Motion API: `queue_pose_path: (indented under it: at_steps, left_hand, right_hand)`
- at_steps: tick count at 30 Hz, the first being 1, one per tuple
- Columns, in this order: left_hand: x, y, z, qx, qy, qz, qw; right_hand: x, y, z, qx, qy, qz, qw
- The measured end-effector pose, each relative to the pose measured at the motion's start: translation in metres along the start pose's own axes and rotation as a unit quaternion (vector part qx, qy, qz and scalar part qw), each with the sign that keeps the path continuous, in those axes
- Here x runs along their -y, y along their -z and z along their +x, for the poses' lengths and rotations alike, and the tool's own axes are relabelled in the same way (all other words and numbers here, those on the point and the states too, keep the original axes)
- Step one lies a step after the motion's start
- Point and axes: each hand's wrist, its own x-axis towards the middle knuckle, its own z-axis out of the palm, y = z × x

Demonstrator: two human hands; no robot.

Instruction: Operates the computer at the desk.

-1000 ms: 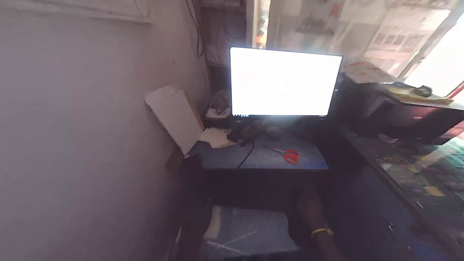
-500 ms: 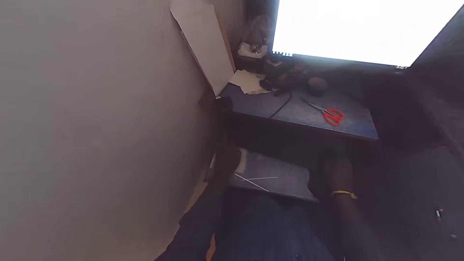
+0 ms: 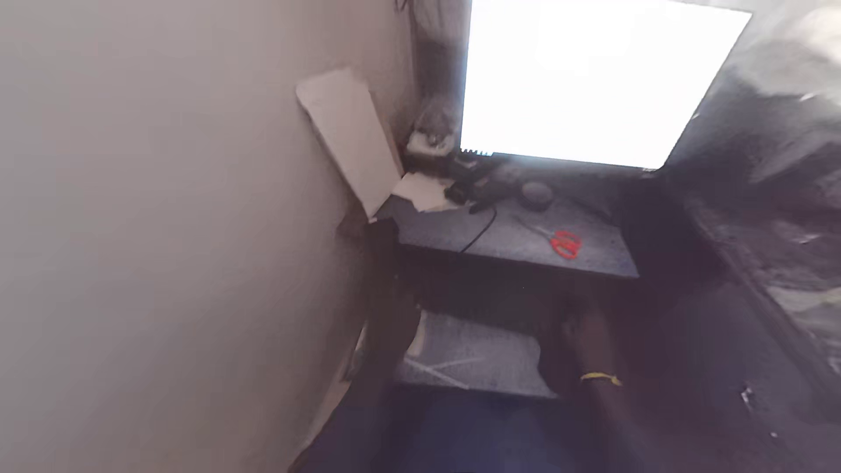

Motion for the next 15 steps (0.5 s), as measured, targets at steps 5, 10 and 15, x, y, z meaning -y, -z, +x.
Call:
queue_pose_path:
  at_steps: [5, 10, 15]
  left_hand:
    - [0.007, -0.011, -0.006, -0.045, -0.038, 0.017, 0.998]
    - [0.016, -0.02, -0.005, -0.042, -0.06, 0.031, 0.997]
    - [0.011, -0.015, -0.008, -0.005, -0.041, 0.031, 0.999]
  right_hand:
    - [-0.014, -0.016, 0.004, -0.032, 0.018, 0.01, 0.999]
    - [-0.017, -0.023, 0.003, -0.005, -0.008, -0.016, 1.0]
    - [-0.019, -0.023, 0.0, -0.011, -0.016, 0.006, 1.0]
